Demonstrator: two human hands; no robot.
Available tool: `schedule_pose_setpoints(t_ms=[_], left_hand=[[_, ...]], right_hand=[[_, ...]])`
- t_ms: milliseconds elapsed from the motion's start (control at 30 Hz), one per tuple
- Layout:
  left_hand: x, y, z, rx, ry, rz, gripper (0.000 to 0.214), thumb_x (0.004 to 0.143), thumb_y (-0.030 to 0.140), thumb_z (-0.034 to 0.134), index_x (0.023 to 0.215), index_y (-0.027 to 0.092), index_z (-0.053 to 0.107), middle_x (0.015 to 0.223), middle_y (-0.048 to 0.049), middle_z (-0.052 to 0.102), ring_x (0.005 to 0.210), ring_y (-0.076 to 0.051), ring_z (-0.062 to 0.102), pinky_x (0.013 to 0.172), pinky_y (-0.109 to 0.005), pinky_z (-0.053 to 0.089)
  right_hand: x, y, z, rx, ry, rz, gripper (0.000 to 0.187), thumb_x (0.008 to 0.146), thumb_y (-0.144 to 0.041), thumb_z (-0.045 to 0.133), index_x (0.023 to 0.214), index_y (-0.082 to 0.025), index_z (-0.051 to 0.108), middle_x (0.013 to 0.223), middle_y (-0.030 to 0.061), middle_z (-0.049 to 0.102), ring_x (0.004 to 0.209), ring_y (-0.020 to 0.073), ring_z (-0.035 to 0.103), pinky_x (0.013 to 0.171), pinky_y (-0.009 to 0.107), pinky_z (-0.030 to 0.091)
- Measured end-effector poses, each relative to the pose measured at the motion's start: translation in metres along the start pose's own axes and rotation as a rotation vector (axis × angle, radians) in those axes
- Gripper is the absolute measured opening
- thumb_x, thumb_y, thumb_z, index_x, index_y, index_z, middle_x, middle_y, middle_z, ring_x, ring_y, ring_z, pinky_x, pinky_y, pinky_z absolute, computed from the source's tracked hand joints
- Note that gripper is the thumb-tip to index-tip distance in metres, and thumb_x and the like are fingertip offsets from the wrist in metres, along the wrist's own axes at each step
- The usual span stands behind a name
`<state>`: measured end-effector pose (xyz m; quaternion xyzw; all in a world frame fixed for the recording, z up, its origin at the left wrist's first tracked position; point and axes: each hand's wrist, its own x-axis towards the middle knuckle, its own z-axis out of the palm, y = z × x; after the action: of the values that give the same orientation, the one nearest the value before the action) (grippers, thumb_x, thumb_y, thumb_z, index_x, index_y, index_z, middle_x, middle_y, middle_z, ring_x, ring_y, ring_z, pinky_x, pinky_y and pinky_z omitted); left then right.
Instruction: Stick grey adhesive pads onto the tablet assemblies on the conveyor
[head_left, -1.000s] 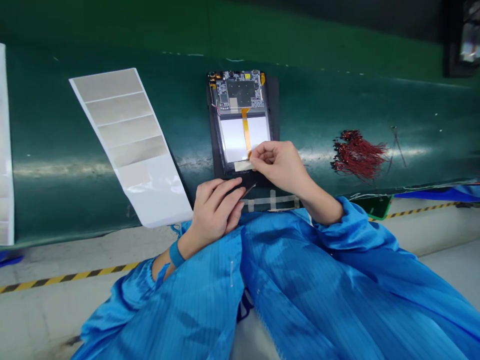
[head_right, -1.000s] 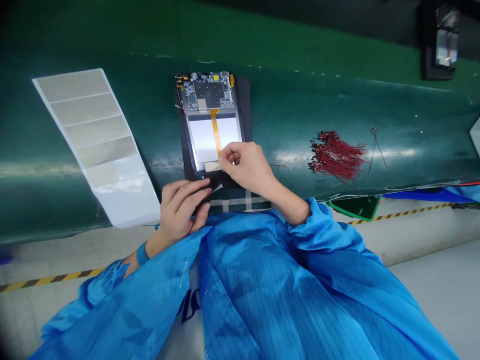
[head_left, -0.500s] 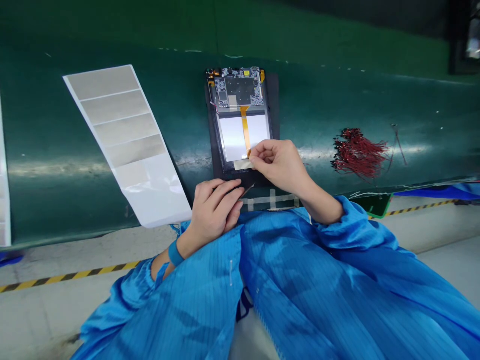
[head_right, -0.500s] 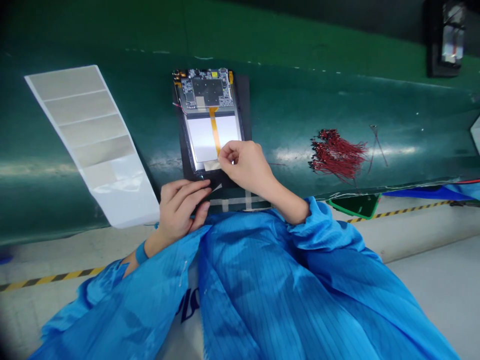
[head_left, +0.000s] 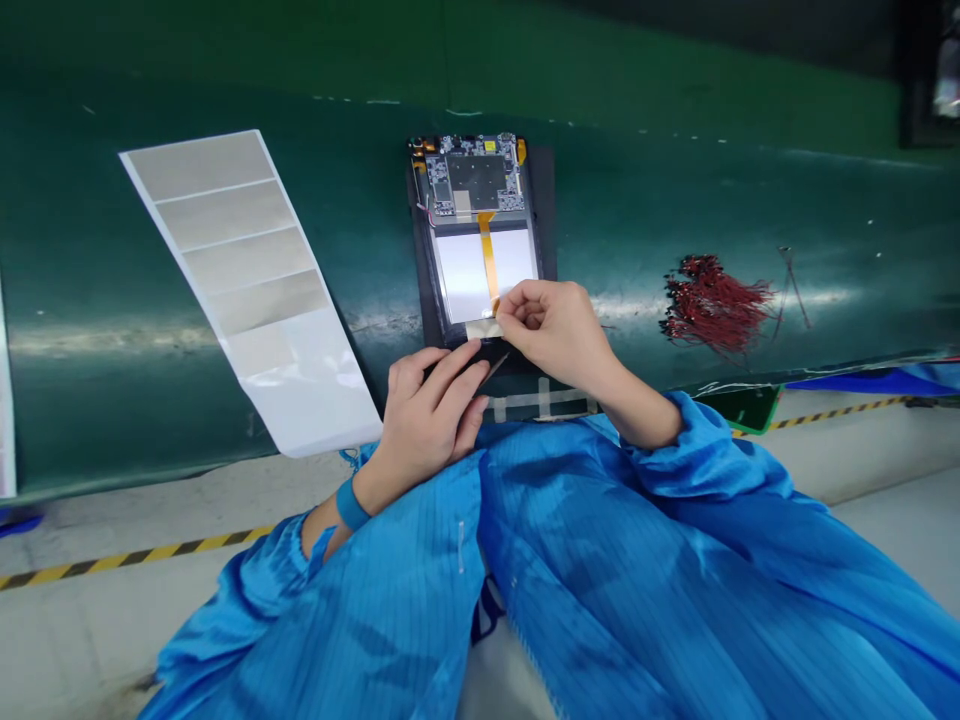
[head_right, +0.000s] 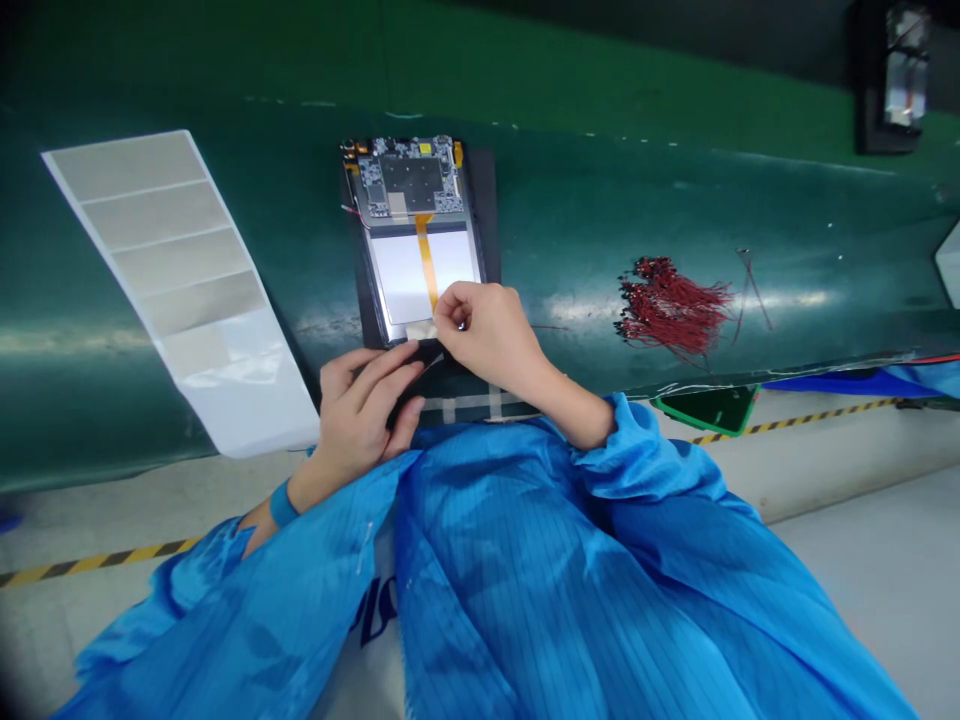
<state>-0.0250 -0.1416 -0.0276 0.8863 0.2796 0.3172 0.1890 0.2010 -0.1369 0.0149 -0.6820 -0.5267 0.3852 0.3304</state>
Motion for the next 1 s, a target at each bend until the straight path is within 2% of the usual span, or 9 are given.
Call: schedule_pose_setpoints(t_ms=[200, 700, 833, 933, 1000], left_hand=[[0.003, -0.001, 0.001, 0.014, -0.083, -0.033, 0.049, 0.102, 0.030, 0.067, 0.150, 0.022, 0.059, 0.157, -0.0143, 0.066, 0.130, -0.038, 0.061, 0.105, -0.054, 0.047], [0.000, -0.005, 0.005, -0.012, -0.055, -0.045, 0.050, 0.101, 0.030, 0.069, 0.150, 0.022, 0.056, 0.157, -0.0130, 0.066, 0.131, -0.035, 0.060, 0.105, -0.051, 0.046], [-0.002, -0.006, 0.006, -0.024, -0.076, -0.068, 0.051, 0.102, 0.031, 0.068, 0.150, 0.023, 0.056, 0.159, -0.0126, 0.064, 0.134, -0.036, 0.060, 0.106, -0.053, 0.046], [-0.003, -0.006, 0.005, -0.026, -0.097, -0.092, 0.051, 0.102, 0.034, 0.068, 0.151, 0.022, 0.056, 0.159, -0.0132, 0.064, 0.134, -0.035, 0.059, 0.107, -0.054, 0.046], [-0.004, -0.006, 0.005, -0.038, -0.093, -0.102, 0.053, 0.102, 0.034, 0.068, 0.152, 0.022, 0.055, 0.158, -0.0137, 0.065, 0.135, -0.035, 0.059, 0.108, -0.054, 0.046]], right_hand=[[-0.001, -0.006, 0.000, -0.091, 0.000, -0.019, 0.012, 0.086, -0.015, 0.062, 0.075, -0.020, 0.063, 0.067, -0.0023, 0.065, 0.063, 0.0117, 0.056, 0.068, 0.030, 0.043], [0.000, -0.016, 0.003, -0.332, -0.032, -0.020, 0.015, 0.087, -0.010, 0.062, 0.077, -0.021, 0.060, 0.069, -0.0007, 0.067, 0.063, 0.0141, 0.055, 0.068, 0.030, 0.037], [-0.002, -0.013, 0.008, -0.491, -0.059, -0.074, 0.011, 0.091, -0.010, 0.059, 0.087, -0.020, 0.062, 0.076, 0.0021, 0.068, 0.067, 0.0169, 0.056, 0.068, 0.031, 0.034], [-0.009, -0.008, 0.005, -0.597, -0.025, -0.145, 0.013, 0.096, -0.015, 0.056, 0.102, -0.018, 0.066, 0.089, 0.0062, 0.070, 0.073, 0.0194, 0.057, 0.066, 0.032, 0.034], [-0.017, -0.004, 0.001, -0.622, 0.014, -0.212, 0.017, 0.101, -0.019, 0.054, 0.110, -0.017, 0.068, 0.098, 0.0090, 0.069, 0.079, 0.0210, 0.059, 0.067, 0.033, 0.038]])
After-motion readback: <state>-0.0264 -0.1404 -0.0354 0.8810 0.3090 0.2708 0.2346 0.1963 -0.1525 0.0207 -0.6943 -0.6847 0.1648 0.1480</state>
